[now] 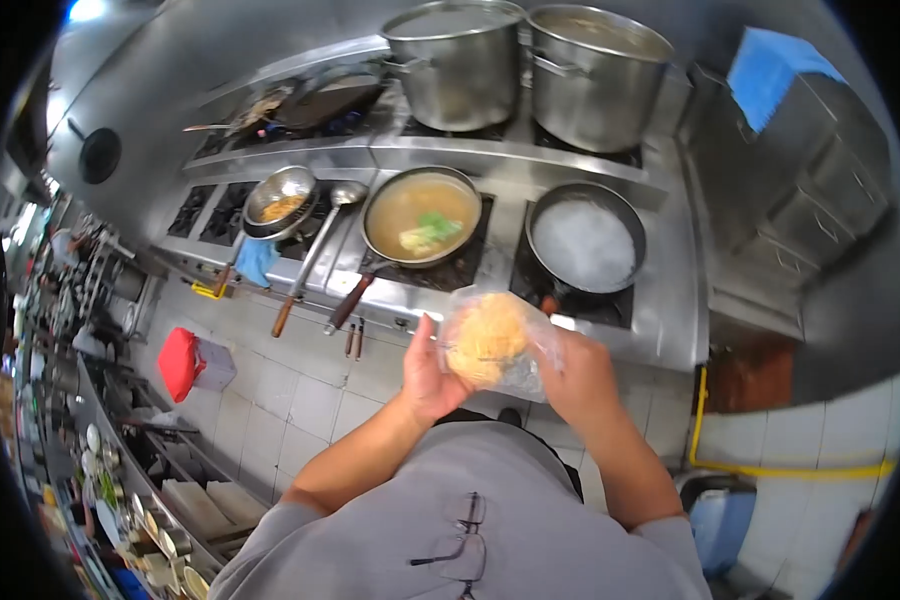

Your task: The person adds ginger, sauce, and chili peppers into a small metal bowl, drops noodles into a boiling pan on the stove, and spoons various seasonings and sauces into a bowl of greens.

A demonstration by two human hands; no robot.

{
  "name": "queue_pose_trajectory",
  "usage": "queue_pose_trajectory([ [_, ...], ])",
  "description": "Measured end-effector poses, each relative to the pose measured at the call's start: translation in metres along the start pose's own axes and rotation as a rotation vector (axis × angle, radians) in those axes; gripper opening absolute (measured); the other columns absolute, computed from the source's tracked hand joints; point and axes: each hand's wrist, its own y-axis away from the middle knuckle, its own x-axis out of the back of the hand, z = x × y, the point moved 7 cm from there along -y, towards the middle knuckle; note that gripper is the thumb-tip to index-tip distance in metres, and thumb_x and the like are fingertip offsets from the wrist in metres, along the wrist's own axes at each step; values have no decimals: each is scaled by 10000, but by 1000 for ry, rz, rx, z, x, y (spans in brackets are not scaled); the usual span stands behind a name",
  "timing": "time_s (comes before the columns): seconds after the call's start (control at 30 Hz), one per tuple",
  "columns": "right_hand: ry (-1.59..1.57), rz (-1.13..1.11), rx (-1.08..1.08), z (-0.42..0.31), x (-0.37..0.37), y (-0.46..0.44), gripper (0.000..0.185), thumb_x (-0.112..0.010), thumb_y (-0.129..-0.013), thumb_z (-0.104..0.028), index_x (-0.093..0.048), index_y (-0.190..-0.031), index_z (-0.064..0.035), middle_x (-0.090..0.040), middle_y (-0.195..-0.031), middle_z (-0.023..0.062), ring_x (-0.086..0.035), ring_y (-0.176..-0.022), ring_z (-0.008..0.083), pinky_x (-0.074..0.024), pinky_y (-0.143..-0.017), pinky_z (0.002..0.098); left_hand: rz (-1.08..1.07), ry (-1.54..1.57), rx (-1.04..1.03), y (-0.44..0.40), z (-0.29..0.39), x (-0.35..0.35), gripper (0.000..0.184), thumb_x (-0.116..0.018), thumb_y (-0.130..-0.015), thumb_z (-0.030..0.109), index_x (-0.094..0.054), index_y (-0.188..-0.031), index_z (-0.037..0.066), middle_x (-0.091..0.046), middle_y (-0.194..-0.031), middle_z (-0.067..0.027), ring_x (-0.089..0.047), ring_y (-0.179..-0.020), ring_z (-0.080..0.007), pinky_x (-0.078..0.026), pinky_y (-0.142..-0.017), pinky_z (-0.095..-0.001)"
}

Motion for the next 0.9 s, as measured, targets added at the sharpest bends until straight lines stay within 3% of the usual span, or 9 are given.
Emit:
queue_pose_trajectory([
  [0.07, -197, 504, 386, -26, 33, 6, 274, -675, -997, -130, -740, -1220, 15, -795, -1023, 180, -714, -729, 205, -561, -703, 339, -39, 4, 73, -32, 1, 16, 745, -396, -1048, 706, -463, -1571, 180, -554, -1546, -84, -566, -1389, -314, -520, -1051, -541],
  [0.27, -331, 681, 110, 12, 87, 12, 294, -599, -1060, -124, -706, -1288, 29, -774, -1079, 132, -702, -808, 169, -567, -788, 304, -173, -17, 321, -126, -31, 25, 597, -527, -1039, 591, -578, -1466, 177, -651, -1424, -65, -643, -1275, -299, -549, -1007, -524],
  [0.33, -536, 1249, 276, 41, 127, 57, 364, -545, -1118, -211, -653, -1347, 51, -723, -1213, 139, -671, -940, 175, -550, -884, 314, -96, 42, 309, -148, -39, 10, 561, -568, -1034, 528, -587, -1458, 160, -665, -1404, -67, -654, -1260, -287, -559, -1022, -487],
  [0.43, -439, 1505, 94, 75, 173, 115, 444, -494, -1149, -300, -617, -1390, 52, -669, -1303, 150, -649, -1149, 216, -530, -1003, 362, -160, 148, 367, -182, -34, -20, 530, -551, -1034, 467, -614, -1419, 107, -678, -1346, -148, -694, -1156, -357, -595, -966, -500],
  [0.63, -578, 1715, -106, 152, 188, 223, 444, -509, -1142, -303, -617, -1398, 43, -667, -1315, 161, -657, -1164, 248, -534, -1018, 384, 9, -424, 202, -294, 16, -47, 431, -461, -1120, 317, -598, -1396, 15, -726, -1263, -153, -737, -1085, -327, -635, -908, -432],
  [0.67, -557, 1713, -182, 162, 182, 233, 438, -513, -1141, -299, -626, -1391, 42, -673, -1309, 157, -658, -1164, 239, -534, -1014, 375, -15, -565, 161, -305, 23, -66, 334, -572, -1087, 229, -606, -1351, 28, -740, -1175, -122, -760, -974, -238, -647, -825, -409],
  [0.77, -544, 1689, -316, 193, 152, 254, 411, -521, -1140, -280, -656, -1355, 42, -701, -1236, 126, -666, -1086, 185, -533, -951, 316, -37, -835, 120, -347, 24, -78, 297, -689, -1031, 195, -659, -1267, 18, -756, -1097, -114, -753, -865, -207, -628, -759, -371],
  [0.87, -576, 1586, -435, 201, 129, 252, 401, -527, -1133, -277, -660, -1346, 35, -695, -1128, 74, -640, -1017, 142, -511, -906, 294, -48, -1506, 18, -381, 27, -86, 309, -829, -938, 248, -733, -1104, 6, -768, -944, -95, -723, -783, -172, -585, -715, -334],
  [0.9, -533, 1572, -416, 209, 123, 251, 380, -526, -1135, -273, -685, -1326, 15, -628, -934, -23, -530, -812, 51, -433, -740, 219, -49, -1669, -51, -392, 33, -89, 343, -870, -894, 291, -750, -1031, 0, -761, -877, -90, -707, -747, -165, -566, -698, -325],
])
